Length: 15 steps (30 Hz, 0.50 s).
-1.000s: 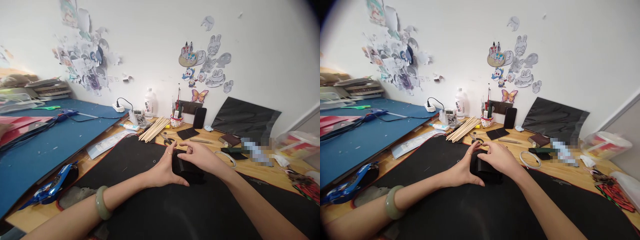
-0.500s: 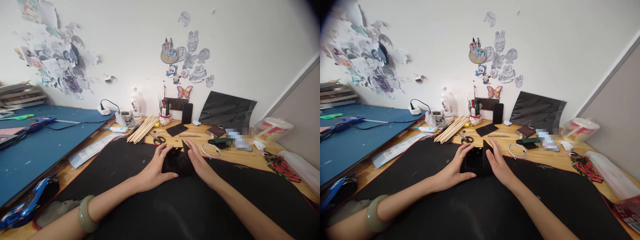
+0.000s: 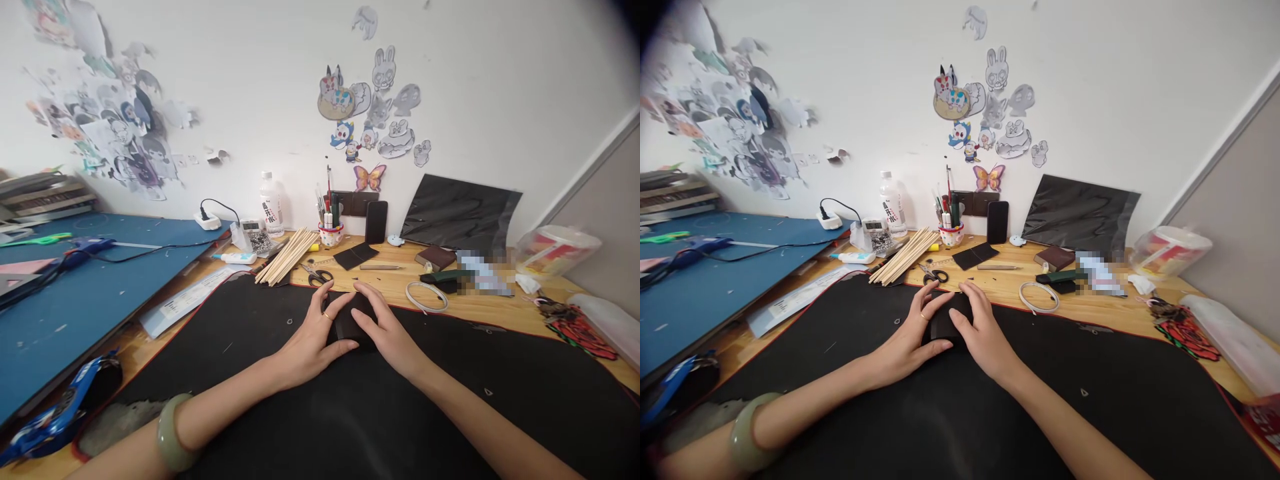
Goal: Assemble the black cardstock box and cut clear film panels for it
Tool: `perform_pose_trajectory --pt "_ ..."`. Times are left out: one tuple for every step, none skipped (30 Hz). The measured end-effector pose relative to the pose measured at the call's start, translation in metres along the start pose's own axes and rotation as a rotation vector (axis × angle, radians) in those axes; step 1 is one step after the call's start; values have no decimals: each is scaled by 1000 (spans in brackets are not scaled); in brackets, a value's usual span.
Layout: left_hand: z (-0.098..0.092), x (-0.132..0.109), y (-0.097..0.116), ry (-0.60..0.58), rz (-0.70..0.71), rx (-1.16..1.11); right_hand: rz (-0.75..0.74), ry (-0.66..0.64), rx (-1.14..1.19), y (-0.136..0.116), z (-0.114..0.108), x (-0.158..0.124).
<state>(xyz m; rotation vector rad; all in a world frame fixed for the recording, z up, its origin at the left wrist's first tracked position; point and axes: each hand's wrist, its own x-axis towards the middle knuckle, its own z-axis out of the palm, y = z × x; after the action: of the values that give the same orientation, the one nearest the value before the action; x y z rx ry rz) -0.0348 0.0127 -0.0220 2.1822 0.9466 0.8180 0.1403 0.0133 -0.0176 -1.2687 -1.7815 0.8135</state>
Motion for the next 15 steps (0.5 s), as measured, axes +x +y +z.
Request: perform_pose_trajectory --pt "0 0 0 6 -4 -1 -3 -13 -2 0 -2 0" --pt "0 1 -1 19 -8 -5 -1 -32 5 1 -4 0" --pt "0 1 -2 33 -13 -15 -2 -60 20 3 -8 1" --pt "0 2 -3 47 -19 -31 -16 -94 43 6 -11 1" --pt "0 2 -5 59 -25 -48 -43 -132 72 10 -15 2" --pt "0 3 -6 68 -31 -63 -75 -170 101 15 -19 2" --pt "-1 4 -8 76 -36 -75 -101 -207 125 20 -23 2" --pt "-1 4 -9 83 -37 -82 -116 -236 141 25 -25 2" --pt "-2 5 -10 91 -33 -86 -115 -259 146 28 -26 2" --pt "-2 5 -10 97 -26 -85 -105 -276 144 31 -26 2" --pt "-2 5 -11 100 -17 -83 -96 -286 135 32 -26 1" --pt "-3 5 -11 99 -9 -79 -97 -289 125 32 -24 0" --pt "-3 5 -11 92 -4 -77 -104 -286 117 30 -23 0" --pt "-3 5 -11 81 -3 -75 -112 -282 108 28 -21 -1" --pt "-4 5 -10 68 -4 -75 -120 -274 97 26 -19 -2"
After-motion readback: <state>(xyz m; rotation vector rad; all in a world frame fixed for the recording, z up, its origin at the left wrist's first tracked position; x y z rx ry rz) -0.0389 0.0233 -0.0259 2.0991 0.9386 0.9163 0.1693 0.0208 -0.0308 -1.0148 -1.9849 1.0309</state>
